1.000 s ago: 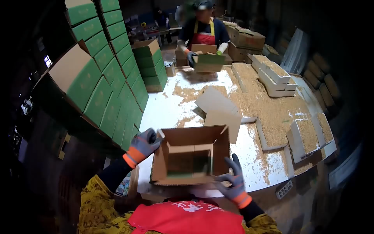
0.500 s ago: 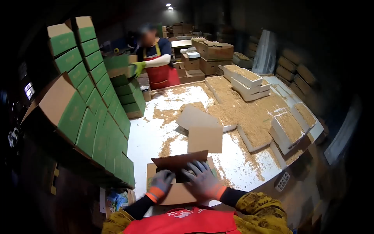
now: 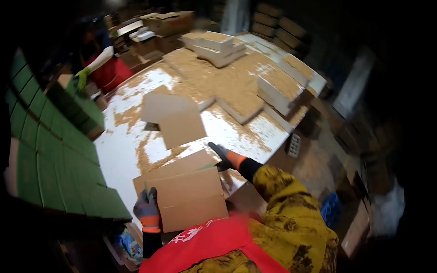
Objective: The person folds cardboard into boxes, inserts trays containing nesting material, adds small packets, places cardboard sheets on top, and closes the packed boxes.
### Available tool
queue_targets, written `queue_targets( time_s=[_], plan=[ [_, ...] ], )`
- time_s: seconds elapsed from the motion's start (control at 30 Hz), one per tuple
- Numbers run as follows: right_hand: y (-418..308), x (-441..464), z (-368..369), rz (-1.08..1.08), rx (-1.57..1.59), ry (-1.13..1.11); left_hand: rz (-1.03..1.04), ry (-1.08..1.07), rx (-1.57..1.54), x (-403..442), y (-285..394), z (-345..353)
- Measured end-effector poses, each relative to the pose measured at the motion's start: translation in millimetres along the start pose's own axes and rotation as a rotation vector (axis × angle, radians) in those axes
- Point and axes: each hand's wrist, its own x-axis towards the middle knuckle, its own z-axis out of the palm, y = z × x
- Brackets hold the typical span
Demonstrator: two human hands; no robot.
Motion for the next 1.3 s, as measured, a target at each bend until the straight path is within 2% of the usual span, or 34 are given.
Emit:
queue_targets(
  time_s=[0.03,0.1,0.13,0.17,0.23,0.3,0.37,0.4,0.43,0.5,0.53,0.57,0.6,0.63,0.7,0.73,0.77,0.8,0.83,0.9,0.93,1.0,1.03,1.1,1.13,1.17,1.23,1.27,1.3],
  plan=[
    [-24.3,11.7,-14.5,0.146,0.358,-0.103,0.2,0.167,-0.034,-1.9,7.6,-2.0],
    [-83.6,35.7,-46.5,0.554,1.108,-0.126,0.23,0.288,-0.35,3.3,22.8,-14.6],
    [-105.6,39.9,-67.2,0.509,0.975,-0.082,0.137,0.345,-0.88,14.3,-11.5,11.5],
    [-132.7,48.5,-94.3,0.469,0.937,-0.112,0.015,0.339,-1.019,25.5,-19.9,18.4],
    [-149.4,43.3,-79.0,-0.033,0.521,0.059,-0.161,0.207,-1.062,35.2,-51.3,22.9],
    [-141.0,18.3,-38.9,-0.181,0.359,-0.075,-0.202,0.016,-0.971,35.0,-88.9,40.1],
    [-102.0,-19.5,18.9,-0.489,0.17,-0.122,-0.132,-0.209,-0.876,38.2,-120.6,49.2],
    [-104.0,-32.6,43.2,-0.487,0.257,-0.267,-0.077,-0.359,-0.843,42.7,-134.2,55.0],
    [-100.4,-38.9,52.5,-0.487,0.348,-0.426,-0.358,-0.363,-1.246,47.8,-98.9,47.6],
    [-112.0,-39.3,-14.0,-0.093,0.592,-0.445,0.069,-0.112,-0.253,52.3,-53.0,49.1],
    [-117.5,-39.8,-49.4,0.111,0.724,-0.437,0.014,-0.172,-0.225,52.8,-69.5,52.9],
    [-99.2,-38.3,-85.3,0.342,0.591,-0.246,-0.039,-0.218,-0.206,54.8,-105.8,58.7],
    [-21.6,-51.8,-51.0,0.273,0.257,0.359,-0.091,-0.264,-0.187,57.2,-129.4,68.0],
    [41.6,-63.8,-86.4,0.45,0.503,0.554,-0.154,-0.217,-0.285,55.9,-135.4,78.9],
    [164.1,-86.0,-159.4,0.613,1.056,1.182,-0.291,-0.112,-0.475,50.3,-137.2,93.1],
    [145.8,-77.2,-219.7,0.709,1.221,1.184,-0.301,-0.035,-0.566,43.4,-92.1,93.1],
    [169.8,-73.5,-246.0,0.797,1.287,1.24,-0.33,-0.028,-0.565,39.2,-80.5,97.1],
    [200.1,-78.2,-254.0,0.776,0.598,0.938,-0.356,-0.019,-0.566,37.3,-70.8,102.1],
    [231.0,-83.1,-261.8,0.745,-0.139,0.781,-0.382,-0.011,-0.568,36.1,-63.7,106.1],
    [279.2,-82.4,-254.6,0.773,-0.33,0.76,-0.324,-0.033,-0.344,35.2,-92.1,110.8],
    [269.5,-86.3,-255.7,0.835,-0.244,0.743,-0.29,-0.049,-0.235,35.4,-103.8,110.6],
    [222.1,-84.0,-265.5,0.935,-0.081,0.706,-0.327,-0.066,-0.323,36.7,-78.9,103.8],
    [216.7,-92.8,-255.4,0.878,-0.097,0.779,-0.347,-0.068,-0.369,39.5,-59.7,98.0],
    [212.4,-111.8,-238.8,0.555,-0.603,0.769,-0.388,-0.077,-0.314,46.0,-31.9,88.0],
    [216.5,-107.2,-241.1,0.637,0.331,0.861,-0.413,-0.077,-0.296,42.5,-26.0,89.6],
    [213.5,-98.1,-246.7,0.721,1.193,1.191,-0.336,-0.045,-0.245,40.9,-44.1,95.1],
    [247.5,-110.0,-251.2,0.658,1.336,1.249,-0.184,0.004,-0.134,39.9,-92.4,103.4],
    [254.3,-111.8,-247.1,0.628,1.067,1.131,-0.282,-0.045,-0.336,44.4,-65.7,98.9],
    [256.7,-118.2,-242.9,0.63,1.124,1.193,-0.311,-0.069,-0.38,48.0,-51.5,97.6]
  ],
)
